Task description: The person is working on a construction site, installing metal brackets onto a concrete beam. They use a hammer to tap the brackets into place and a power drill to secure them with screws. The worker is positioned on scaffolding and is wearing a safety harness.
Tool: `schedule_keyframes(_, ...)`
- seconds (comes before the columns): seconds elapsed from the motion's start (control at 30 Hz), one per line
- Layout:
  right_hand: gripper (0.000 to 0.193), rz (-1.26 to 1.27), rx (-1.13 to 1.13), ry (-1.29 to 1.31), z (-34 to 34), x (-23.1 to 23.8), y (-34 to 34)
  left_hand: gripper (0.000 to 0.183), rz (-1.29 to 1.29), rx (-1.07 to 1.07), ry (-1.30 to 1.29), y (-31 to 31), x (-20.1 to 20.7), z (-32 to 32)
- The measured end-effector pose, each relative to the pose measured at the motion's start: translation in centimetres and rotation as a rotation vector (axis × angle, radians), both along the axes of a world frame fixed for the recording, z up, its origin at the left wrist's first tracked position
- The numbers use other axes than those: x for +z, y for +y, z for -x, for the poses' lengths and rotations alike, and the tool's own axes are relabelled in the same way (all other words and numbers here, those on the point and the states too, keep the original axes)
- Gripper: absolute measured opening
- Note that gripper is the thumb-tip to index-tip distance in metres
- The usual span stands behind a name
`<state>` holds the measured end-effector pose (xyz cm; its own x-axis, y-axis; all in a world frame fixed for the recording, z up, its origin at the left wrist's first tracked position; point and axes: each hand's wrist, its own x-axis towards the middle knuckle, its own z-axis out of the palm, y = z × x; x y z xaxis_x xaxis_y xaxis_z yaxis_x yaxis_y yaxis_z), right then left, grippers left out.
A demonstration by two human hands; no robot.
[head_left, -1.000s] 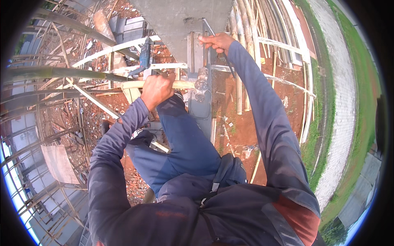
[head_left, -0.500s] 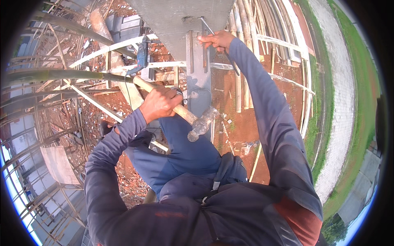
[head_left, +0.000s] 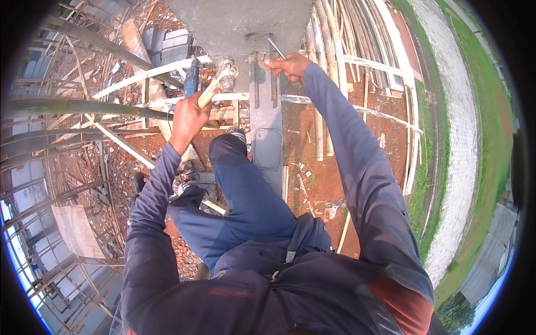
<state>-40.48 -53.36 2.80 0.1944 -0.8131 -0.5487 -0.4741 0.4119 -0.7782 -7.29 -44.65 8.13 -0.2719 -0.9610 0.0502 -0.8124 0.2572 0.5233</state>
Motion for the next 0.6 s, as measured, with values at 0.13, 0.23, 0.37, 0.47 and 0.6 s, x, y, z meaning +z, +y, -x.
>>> schedule_keyframes(0.13, 0.061, -0.035, -0.028, -0.156, -0.5, 0.7, 1.3, 0.03, -0.386, -0.028, 0.39, 7.1, 4.7, 3.3)
schedule_keyframes(0.23, 0.061, -0.043, -0.039, -0.196, 0.1, 0.2, 1.2, 0.031, -0.805, 0.025, 0.402, 8.2, 7.9, 6.3)
schedule_keyframes(0.37, 0.061, -0.014, -0.089, -0.156, -0.4, 0.3, 1.2, 0.034, -0.372, -0.026, 0.31, 9.3, 3.8, 8.4)
schedule_keyframes(0.47, 0.06, -0.036, -0.101, -0.136, -0.7, 0.0, 1.1, 0.037, -0.576, -0.138, 0.083, 8.5, 2.9, 8.2)
schedule_keyframes(0.6, 0.057, -0.056, -0.11, -0.198, -0.7, 0.1, 0.4, 0.034, -0.393, -0.222, 0.222, 12.3, 2.8, 8.0)
